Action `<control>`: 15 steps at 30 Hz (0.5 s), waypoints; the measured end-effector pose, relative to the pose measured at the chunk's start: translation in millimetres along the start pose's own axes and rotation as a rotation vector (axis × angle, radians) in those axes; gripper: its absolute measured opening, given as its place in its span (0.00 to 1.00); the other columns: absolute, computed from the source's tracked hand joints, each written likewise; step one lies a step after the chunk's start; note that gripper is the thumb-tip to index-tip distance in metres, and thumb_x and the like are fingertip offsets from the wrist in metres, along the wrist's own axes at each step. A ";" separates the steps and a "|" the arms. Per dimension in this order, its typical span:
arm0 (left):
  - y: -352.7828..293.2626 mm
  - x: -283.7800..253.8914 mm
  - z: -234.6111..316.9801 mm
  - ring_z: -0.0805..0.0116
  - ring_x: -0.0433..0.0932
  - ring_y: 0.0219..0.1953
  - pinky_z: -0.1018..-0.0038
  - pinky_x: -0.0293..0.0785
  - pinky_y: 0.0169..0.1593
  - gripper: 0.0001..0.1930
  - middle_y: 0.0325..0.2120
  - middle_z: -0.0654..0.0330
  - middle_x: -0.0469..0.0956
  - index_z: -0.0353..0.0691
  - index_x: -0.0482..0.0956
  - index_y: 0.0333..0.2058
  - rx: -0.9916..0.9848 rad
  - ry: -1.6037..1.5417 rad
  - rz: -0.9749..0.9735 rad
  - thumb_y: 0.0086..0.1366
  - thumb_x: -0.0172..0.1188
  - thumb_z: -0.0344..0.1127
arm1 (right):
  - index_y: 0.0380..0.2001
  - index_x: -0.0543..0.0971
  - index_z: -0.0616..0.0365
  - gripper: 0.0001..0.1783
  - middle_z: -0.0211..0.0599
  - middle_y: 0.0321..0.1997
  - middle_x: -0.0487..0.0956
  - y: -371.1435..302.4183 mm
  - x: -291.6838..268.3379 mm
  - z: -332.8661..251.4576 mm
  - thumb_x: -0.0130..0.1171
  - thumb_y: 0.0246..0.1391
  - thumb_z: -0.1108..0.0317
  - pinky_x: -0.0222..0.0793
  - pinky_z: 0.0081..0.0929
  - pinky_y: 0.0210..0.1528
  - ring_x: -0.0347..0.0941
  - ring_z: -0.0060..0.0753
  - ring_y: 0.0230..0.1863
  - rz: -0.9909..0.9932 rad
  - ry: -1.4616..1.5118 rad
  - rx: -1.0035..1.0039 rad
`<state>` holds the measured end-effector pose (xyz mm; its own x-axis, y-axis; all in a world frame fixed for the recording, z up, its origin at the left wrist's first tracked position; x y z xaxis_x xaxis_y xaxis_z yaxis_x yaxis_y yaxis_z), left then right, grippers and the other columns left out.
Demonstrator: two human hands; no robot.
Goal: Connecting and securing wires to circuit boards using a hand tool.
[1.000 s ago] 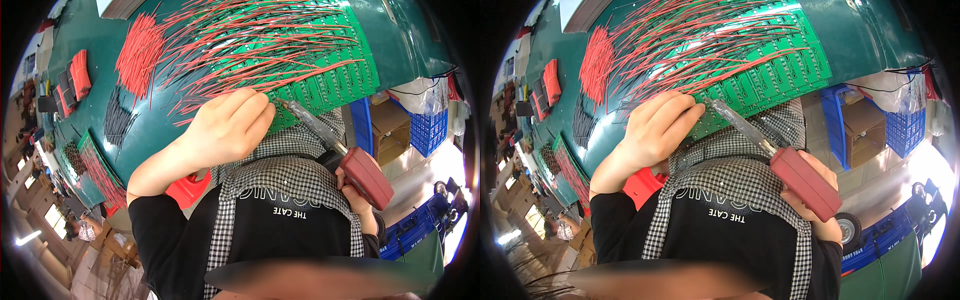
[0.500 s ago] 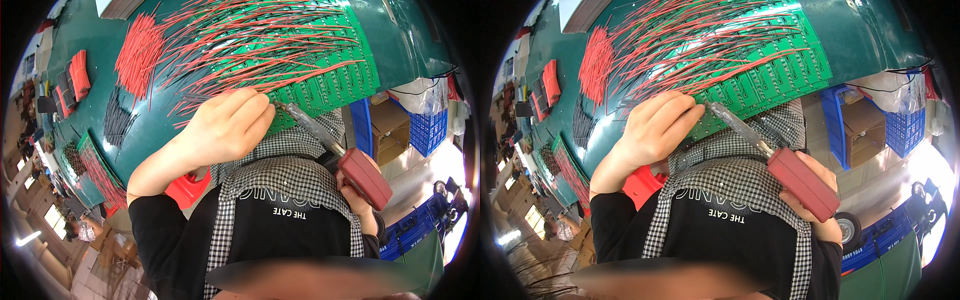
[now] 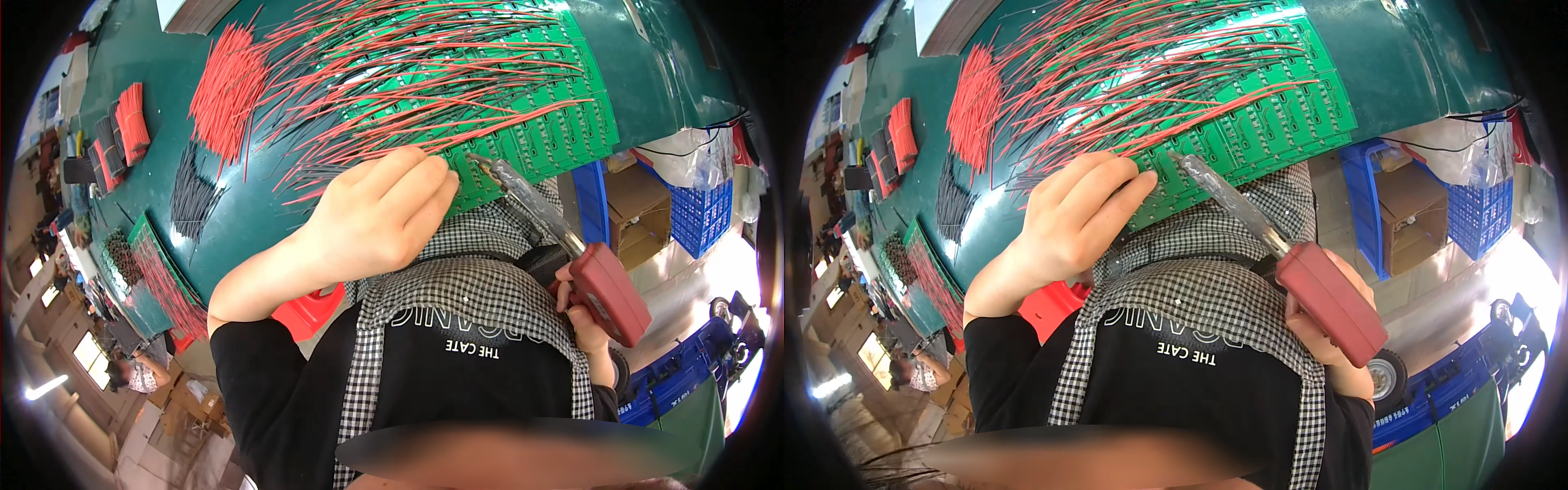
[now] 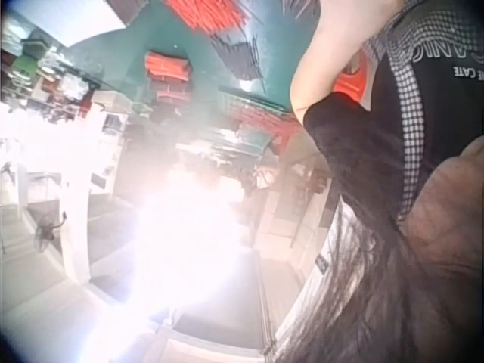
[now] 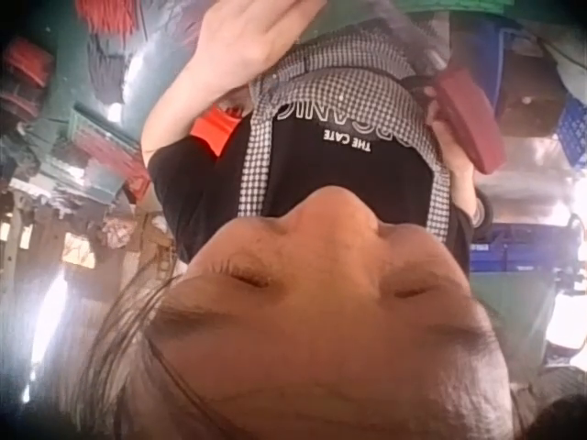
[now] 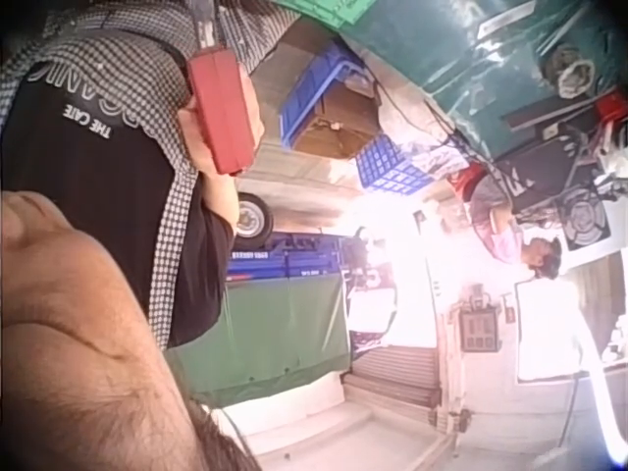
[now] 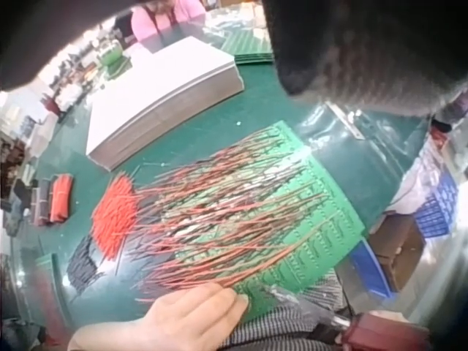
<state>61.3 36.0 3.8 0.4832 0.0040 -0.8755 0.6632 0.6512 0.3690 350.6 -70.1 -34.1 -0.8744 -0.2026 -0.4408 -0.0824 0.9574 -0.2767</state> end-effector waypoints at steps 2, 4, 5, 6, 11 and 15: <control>2.9 3.1 0.8 0.60 0.77 0.31 0.71 0.77 0.32 0.20 0.30 0.55 0.74 0.28 0.79 0.34 -0.013 0.008 -0.007 0.37 0.58 0.28 | 0.38 0.81 0.56 0.20 0.41 0.40 0.80 -0.9 -1.9 2.6 0.66 0.35 0.74 0.75 0.32 0.42 0.79 0.45 0.40 0.003 0.014 0.011; 5.4 5.5 1.8 0.60 0.77 0.31 0.71 0.77 0.32 0.20 0.30 0.55 0.74 0.28 0.79 0.35 -0.018 0.015 -0.018 0.37 0.57 0.28 | 0.38 0.80 0.57 0.20 0.42 0.41 0.80 -5.7 -3.6 10.1 0.67 0.35 0.74 0.75 0.32 0.42 0.79 0.44 0.40 0.024 0.065 0.044; 5.5 6.4 2.4 0.60 0.77 0.31 0.71 0.77 0.32 0.20 0.30 0.55 0.74 0.28 0.79 0.35 -0.005 0.038 -0.043 0.37 0.58 0.28 | 0.38 0.80 0.57 0.20 0.42 0.41 0.80 -6.7 -3.0 12.4 0.67 0.35 0.74 0.75 0.32 0.42 0.79 0.44 0.40 0.028 0.068 0.048; 6.5 7.8 3.4 0.60 0.77 0.31 0.71 0.77 0.32 0.20 0.30 0.55 0.74 0.28 0.79 0.35 0.010 0.061 -0.069 0.37 0.58 0.28 | 0.38 0.80 0.58 0.20 0.42 0.41 0.80 -7.6 -2.9 14.4 0.68 0.36 0.74 0.75 0.32 0.42 0.79 0.44 0.41 0.046 0.067 0.033; 3.7 5.3 3.7 0.60 0.77 0.31 0.71 0.77 0.33 0.19 0.31 0.55 0.74 0.28 0.79 0.35 -0.018 0.089 -0.092 0.39 0.58 0.27 | 0.37 0.79 0.61 0.18 0.46 0.42 0.80 -6.9 -4.1 16.6 0.69 0.38 0.70 0.76 0.34 0.42 0.79 0.45 0.40 -0.008 0.033 0.002; 6.1 6.9 5.0 0.60 0.77 0.32 0.70 0.77 0.34 0.19 0.32 0.55 0.74 0.30 0.79 0.36 -0.024 0.081 -0.117 0.40 0.58 0.28 | 0.37 0.79 0.63 0.17 0.52 0.44 0.79 -4.9 -7.7 15.8 0.67 0.41 0.68 0.77 0.35 0.40 0.80 0.48 0.38 -0.021 0.007 -0.092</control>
<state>71.6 36.3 1.6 0.3545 -0.0124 -0.9350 0.6983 0.6685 0.2559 365.3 -76.4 -42.9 -0.8755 -0.2215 -0.4294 -0.1437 0.9679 -0.2063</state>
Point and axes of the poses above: each hand's wrist, its own y-axis towards the middle knuckle, its own x-axis out of the palm, z = x × y, the point moved 3 cm from there along y, towards the middle knuckle
